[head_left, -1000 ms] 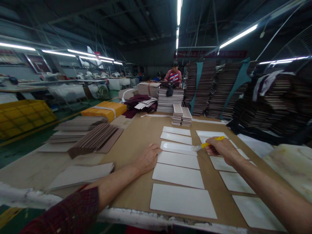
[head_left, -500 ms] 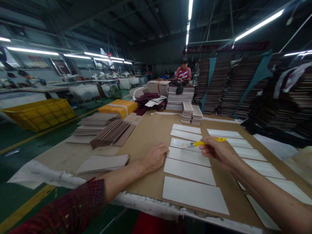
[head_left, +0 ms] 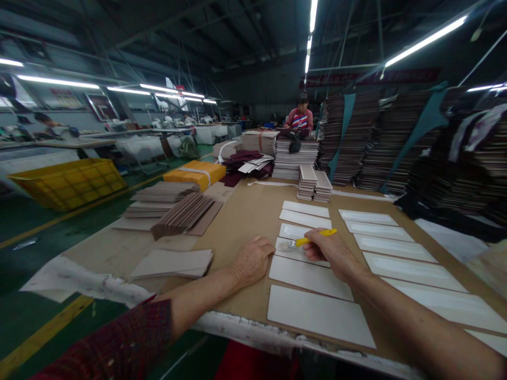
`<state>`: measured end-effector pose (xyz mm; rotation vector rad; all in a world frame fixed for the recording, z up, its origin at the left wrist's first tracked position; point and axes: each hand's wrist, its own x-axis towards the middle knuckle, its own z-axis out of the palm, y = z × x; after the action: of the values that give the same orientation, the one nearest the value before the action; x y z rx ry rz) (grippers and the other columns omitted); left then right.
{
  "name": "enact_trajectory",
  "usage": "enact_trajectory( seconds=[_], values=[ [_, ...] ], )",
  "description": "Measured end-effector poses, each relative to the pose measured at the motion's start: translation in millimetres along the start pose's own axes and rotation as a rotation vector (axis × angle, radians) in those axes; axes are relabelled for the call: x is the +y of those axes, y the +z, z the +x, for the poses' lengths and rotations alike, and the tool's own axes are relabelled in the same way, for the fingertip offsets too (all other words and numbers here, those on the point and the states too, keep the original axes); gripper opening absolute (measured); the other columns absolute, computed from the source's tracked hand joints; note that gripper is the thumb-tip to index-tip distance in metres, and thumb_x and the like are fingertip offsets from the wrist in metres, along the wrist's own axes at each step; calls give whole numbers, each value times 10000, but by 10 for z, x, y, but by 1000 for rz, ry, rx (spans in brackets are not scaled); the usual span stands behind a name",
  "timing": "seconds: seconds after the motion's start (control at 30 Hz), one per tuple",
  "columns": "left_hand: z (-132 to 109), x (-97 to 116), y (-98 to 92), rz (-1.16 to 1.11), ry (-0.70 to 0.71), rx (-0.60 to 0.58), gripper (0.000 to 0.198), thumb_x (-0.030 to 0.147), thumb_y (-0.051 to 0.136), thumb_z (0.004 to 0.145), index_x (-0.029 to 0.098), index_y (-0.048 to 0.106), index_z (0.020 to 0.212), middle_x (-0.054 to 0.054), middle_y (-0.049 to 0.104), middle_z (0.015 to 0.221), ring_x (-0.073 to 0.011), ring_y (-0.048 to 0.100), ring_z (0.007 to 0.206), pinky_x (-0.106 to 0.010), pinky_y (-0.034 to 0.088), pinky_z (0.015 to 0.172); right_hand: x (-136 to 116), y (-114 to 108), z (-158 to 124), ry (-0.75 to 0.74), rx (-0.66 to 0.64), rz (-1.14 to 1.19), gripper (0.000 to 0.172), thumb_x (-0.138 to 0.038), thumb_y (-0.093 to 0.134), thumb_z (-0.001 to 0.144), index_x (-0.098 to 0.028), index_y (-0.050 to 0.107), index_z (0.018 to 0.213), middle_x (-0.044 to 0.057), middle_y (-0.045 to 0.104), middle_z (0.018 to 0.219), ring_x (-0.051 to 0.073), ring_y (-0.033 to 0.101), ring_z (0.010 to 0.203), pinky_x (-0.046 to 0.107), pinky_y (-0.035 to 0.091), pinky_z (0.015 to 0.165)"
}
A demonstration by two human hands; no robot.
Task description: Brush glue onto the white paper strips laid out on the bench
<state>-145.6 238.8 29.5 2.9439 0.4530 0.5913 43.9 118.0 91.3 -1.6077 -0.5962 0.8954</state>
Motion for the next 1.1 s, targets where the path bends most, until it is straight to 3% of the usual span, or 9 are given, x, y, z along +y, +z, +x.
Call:
enact_trajectory(
  seconds=[0.23,0.47,0.77,1.1],
  values=[
    [9,10,-10,16,8,-6,319,1,471,819,148,722,951,-99,697,946,-248,593,933,-376,506,890,35,-145,86,1,51,-95,106,-153,603,872,-149,623,768,46,678,597,142,603,440,209,527,416],
    [10,20,-32,17,8,-12,305,9,471,815,149,713,939,-104,683,932,-256,584,926,-396,502,903,-31,-560,-28,48,132,-154,88,-125,626,867,-131,648,781,79,699,631,141,613,440,196,524,420],
    [20,14,-28,-1,5,-9,325,2,453,821,154,712,947,-96,678,923,-250,573,919,-395,498,899,73,-1076,-96,40,191,-188,117,-165,599,897,-140,662,802,68,707,653,133,623,473,180,506,438],
    [16,14,-25,-30,-2,5,324,3,450,799,157,697,943,-97,676,926,-256,584,923,-411,503,905,97,-1302,-120,6,251,-72,57,-164,633,858,-149,664,812,58,681,619,140,601,464,199,520,447]
  ],
)
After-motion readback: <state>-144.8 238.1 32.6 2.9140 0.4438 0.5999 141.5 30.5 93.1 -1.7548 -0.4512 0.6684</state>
